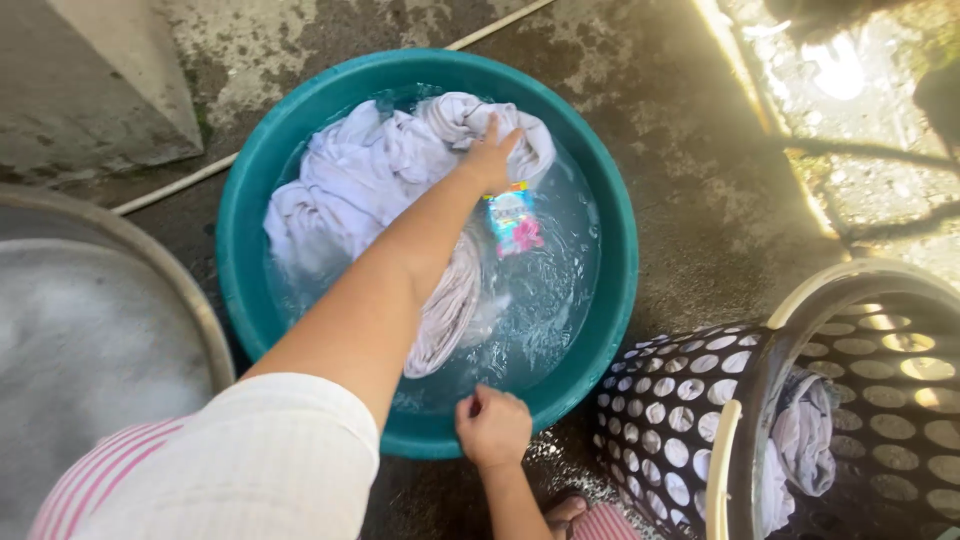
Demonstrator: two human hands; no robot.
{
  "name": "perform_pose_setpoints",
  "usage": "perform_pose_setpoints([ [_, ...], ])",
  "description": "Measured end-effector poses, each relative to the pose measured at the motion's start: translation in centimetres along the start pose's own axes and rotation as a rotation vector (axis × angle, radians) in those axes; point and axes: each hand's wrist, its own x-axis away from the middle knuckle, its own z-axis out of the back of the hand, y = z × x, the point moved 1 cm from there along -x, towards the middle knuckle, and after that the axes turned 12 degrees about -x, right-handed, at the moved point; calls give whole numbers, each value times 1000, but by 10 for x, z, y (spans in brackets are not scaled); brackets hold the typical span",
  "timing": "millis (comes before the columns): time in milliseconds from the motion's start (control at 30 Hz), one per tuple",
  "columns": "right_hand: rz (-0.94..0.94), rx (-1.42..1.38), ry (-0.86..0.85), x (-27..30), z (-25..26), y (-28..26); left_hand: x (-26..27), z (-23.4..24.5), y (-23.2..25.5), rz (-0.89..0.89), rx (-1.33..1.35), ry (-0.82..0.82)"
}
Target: Hand-washing and wringing out laundry in a basin.
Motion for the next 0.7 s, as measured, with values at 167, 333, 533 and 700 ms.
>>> perform_pose_setpoints([
  [167, 16, -40, 3, 3, -2, 8, -7, -68, 1, 164, 177, -72],
  [333, 14, -66, -20, 2, 1, 1, 60, -141, 21, 16, -142, -196],
  [533, -73, 33, -103, 1, -6, 11, 162, -159, 38, -80, -181, -422],
  [700, -73, 43, -137, -4, 0, 6, 192, -134, 21, -81, -129, -360],
])
